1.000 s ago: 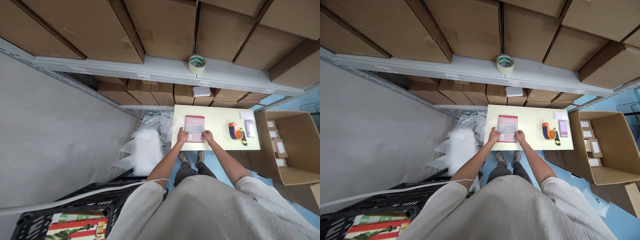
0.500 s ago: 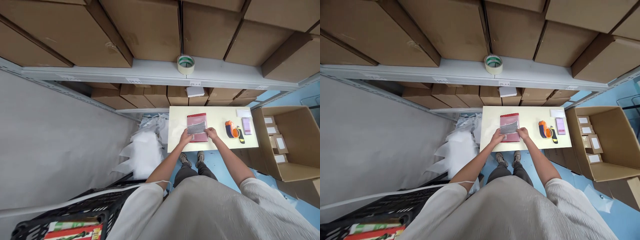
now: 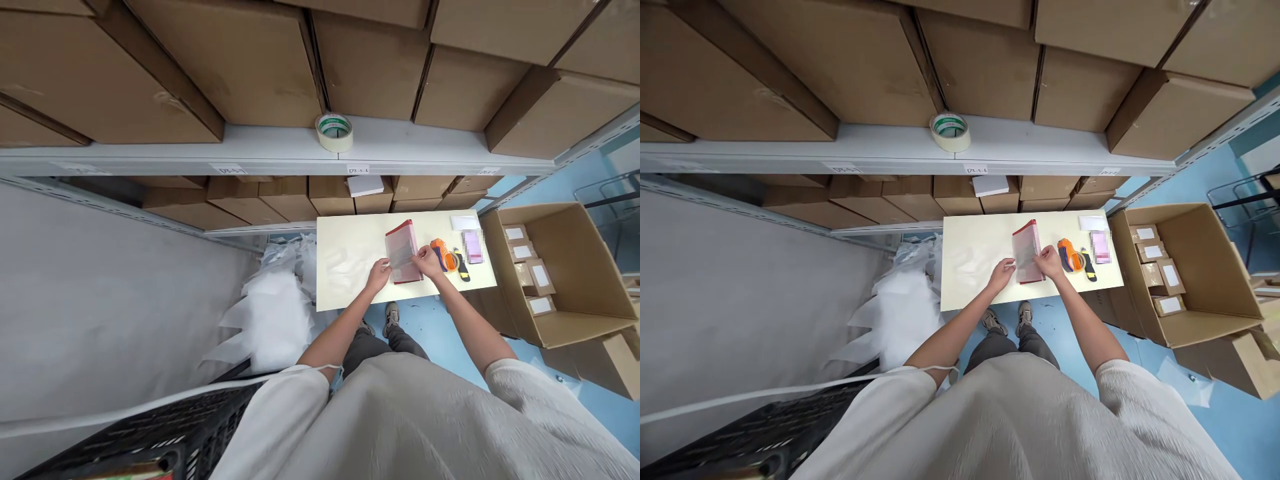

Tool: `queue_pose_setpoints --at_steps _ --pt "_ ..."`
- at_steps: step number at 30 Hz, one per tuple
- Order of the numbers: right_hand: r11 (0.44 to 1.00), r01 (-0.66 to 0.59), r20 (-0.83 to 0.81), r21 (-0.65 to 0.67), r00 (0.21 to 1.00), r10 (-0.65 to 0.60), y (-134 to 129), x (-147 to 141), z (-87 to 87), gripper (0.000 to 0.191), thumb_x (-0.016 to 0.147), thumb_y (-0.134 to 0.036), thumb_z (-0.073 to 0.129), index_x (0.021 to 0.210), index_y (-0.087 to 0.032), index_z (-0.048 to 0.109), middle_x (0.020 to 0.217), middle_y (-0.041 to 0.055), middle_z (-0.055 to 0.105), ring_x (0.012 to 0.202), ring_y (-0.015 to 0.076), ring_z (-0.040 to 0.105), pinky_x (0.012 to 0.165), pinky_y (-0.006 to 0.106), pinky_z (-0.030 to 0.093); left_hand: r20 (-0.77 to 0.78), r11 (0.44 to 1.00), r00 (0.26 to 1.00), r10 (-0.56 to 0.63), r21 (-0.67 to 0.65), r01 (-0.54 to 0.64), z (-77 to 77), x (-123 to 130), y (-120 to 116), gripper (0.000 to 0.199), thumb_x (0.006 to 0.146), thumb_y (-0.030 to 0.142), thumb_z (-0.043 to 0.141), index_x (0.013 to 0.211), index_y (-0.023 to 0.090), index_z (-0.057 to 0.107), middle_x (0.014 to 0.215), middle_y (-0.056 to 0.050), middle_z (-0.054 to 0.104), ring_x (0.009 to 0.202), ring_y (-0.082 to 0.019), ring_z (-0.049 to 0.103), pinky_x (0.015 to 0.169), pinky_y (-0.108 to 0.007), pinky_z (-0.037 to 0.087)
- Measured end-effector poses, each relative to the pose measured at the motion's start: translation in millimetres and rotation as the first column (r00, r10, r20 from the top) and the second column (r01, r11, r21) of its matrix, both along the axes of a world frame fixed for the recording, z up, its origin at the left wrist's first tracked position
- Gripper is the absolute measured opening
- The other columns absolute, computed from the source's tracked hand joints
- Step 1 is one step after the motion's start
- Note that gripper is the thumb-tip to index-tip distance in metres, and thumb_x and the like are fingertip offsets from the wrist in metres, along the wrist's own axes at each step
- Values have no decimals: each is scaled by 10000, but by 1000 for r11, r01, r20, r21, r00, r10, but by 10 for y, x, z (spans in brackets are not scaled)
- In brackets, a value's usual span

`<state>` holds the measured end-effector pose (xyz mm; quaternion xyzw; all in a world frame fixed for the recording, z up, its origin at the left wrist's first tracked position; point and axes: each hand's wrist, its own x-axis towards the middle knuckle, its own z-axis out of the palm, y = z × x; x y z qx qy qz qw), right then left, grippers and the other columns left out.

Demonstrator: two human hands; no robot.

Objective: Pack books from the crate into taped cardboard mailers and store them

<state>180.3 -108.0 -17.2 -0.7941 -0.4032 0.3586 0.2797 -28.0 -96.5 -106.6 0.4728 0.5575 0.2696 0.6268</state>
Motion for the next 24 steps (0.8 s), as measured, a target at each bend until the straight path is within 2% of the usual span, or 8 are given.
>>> queue_pose_setpoints --at_steps 2,5,7,10,14,18,22,24 --pt "994 -87 -64 61 994 90 3 -220 -38 409 708 -553 791 849 -264 537 803 -20 637 772 201 601 748 328 497 56 997 996 73 -23 -72 79 -162 -4 225 955 307 652 1143 202 714 1167 -104 774 1030 -225 769 989 -408 604" --pt "974 -197 -189 113 958 216 28 -550 -178 424 841 -668 674 876 -257 579 878 6 679 832 206 623 806 346 534 102 982 978 184 -59 -179 155 -433 -34 316 1034 477 562 1184 223 676 1090 -86 779 950 -203 771 881 -363 617" --pt "972 -222 -213 73 949 233 44 -705 -324 383 911 -635 590 889 -253 608 943 26 713 884 215 648 874 370 552 44 975 975 220 -55 -217 151 -607 -62 374 1051 545 530 1214 233 655 1079 -73 780 955 -200 767 866 -342 614" --pt "983 -177 -131 -52 977 169 46 -816 -579 265 878 -475 626 997 -240 658 1113 68 739 999 238 685 972 399 557 -124 970 966 227 -61 -236 66 -840 -87 355 1029 502 583 1246 229 649 1070 -59 790 1008 -211 766 908 -330 600" --pt "976 -141 10 -168 989 144 11 -837 -844 444 822 -377 676 1236 -220 671 1289 124 704 1155 284 690 1039 425 556 -313 984 944 104 -104 -143 -76 -1062 -66 341 944 373 662 1241 209 703 1163 -91 802 1132 -260 755 1013 -364 563" --pt "965 -99 134 -242 982 134 -7 -832 -950 550 840 -389 676 1359 -213 639 1394 166 659 1286 329 656 1103 454 539 -503 994 864 10 -90 -64 -119 -1149 -76 463 891 315 690 1334 180 703 1380 -157 730 1319 -323 680 1118 -389 501" --pt "949 -99 103 -300 985 136 4 -866 -983 570 866 -357 647 1405 -180 601 1326 162 710 1231 308 696 1094 424 543 -458 996 887 -52 -88 14 -82 -1152 -194 596 922 232 633 1514 205 568 1436 -122 719 1340 -271 671 1137 -363 498" --pt "948 -90 100 -306 987 126 4 -899 -993 572 869 -342 639 1411 -166 594 1313 159 724 1211 291 708 1089 395 542 -442 995 891 -98 -70 74 -53 -1150 -246 666 919 231 636 1574 233 512 1491 -100 696 1378 -277 652 1159 -384 494"
